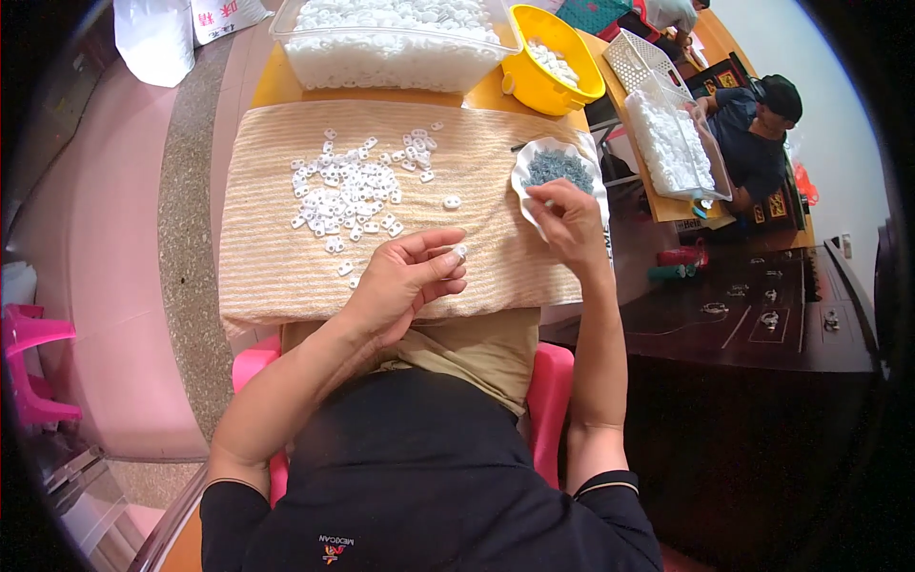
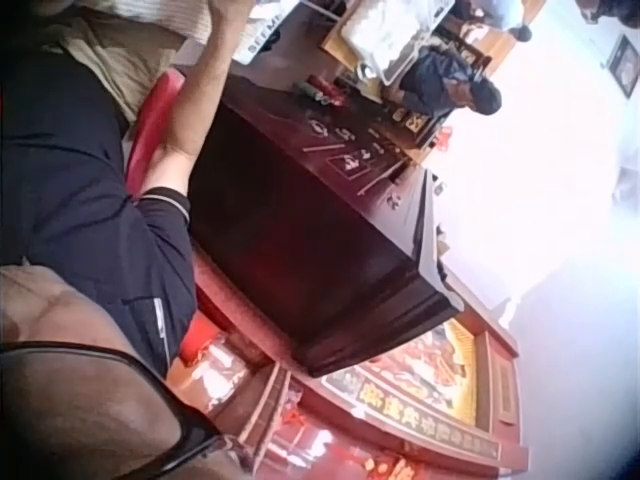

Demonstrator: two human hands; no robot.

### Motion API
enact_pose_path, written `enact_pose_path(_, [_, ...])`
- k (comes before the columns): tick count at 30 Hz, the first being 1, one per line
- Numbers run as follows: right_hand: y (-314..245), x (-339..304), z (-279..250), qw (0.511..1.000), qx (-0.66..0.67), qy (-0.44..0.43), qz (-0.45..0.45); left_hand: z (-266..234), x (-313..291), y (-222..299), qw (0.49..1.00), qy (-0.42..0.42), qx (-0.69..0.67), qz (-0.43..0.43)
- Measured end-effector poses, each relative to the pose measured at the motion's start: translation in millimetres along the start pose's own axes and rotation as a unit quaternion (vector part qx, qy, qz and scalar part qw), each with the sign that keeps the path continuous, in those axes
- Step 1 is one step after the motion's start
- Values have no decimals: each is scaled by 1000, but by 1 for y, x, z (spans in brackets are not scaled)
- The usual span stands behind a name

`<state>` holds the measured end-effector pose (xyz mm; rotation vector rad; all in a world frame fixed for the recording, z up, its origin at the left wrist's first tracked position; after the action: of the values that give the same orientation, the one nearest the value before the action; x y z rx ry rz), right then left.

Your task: Assembling small plastic parts by manually inserting small grey pins into white plastic housings on a workbench.

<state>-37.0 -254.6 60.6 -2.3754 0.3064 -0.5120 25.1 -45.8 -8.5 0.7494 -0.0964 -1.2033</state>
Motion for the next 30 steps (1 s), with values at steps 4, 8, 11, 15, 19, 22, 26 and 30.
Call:
enact_pose_path(4, [17, 8, -11, 986, -168, 6, -16, 3, 0, -6, 999, -28, 15, -10])
enact_pose_path(8, [31, 8, -8, 968, -252, -7, 9, 6, 1, -10, 998, -42, 23, -28])
enact_pose_path(11, [35, 10, -3, 965, -263, -4, 13, 4, 1, -12, 998, -48, 11, -25])
enact_pose_path(15, [34, 11, 0, 964, -267, -6, 13, 3, 2, -11, 999, -40, 13, -27])
enact_pose_path(19, [35, 10, 3, 961, -278, -5, 6, 1, 3, -10, 999, -33, 13, -24])
enact_pose_path(22, [41, 8, 4, 958, -287, -3, -1, 0, 3, -11, 999, -29, 12, -23])
enact_pose_path(26, [32, 8, 3, 968, -249, -18, -5, -1, 3, -10, 1000, -17, 11, -18])
enact_pose_path(30, [25, 9, 2, 973, -231, -29, -12, -2, 3, -11, 1000, -13, 8, -22])
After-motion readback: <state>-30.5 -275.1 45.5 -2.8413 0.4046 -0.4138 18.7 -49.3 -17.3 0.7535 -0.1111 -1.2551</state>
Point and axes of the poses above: each hand's wrist, its own x-axis towards the middle knuckle, its own z-axis out of the palm, y = z × x, the point moved 6 cm from there along x, towards the middle knuckle, and after that the axes turned 1 degree about -z, right-handed, at the moved point
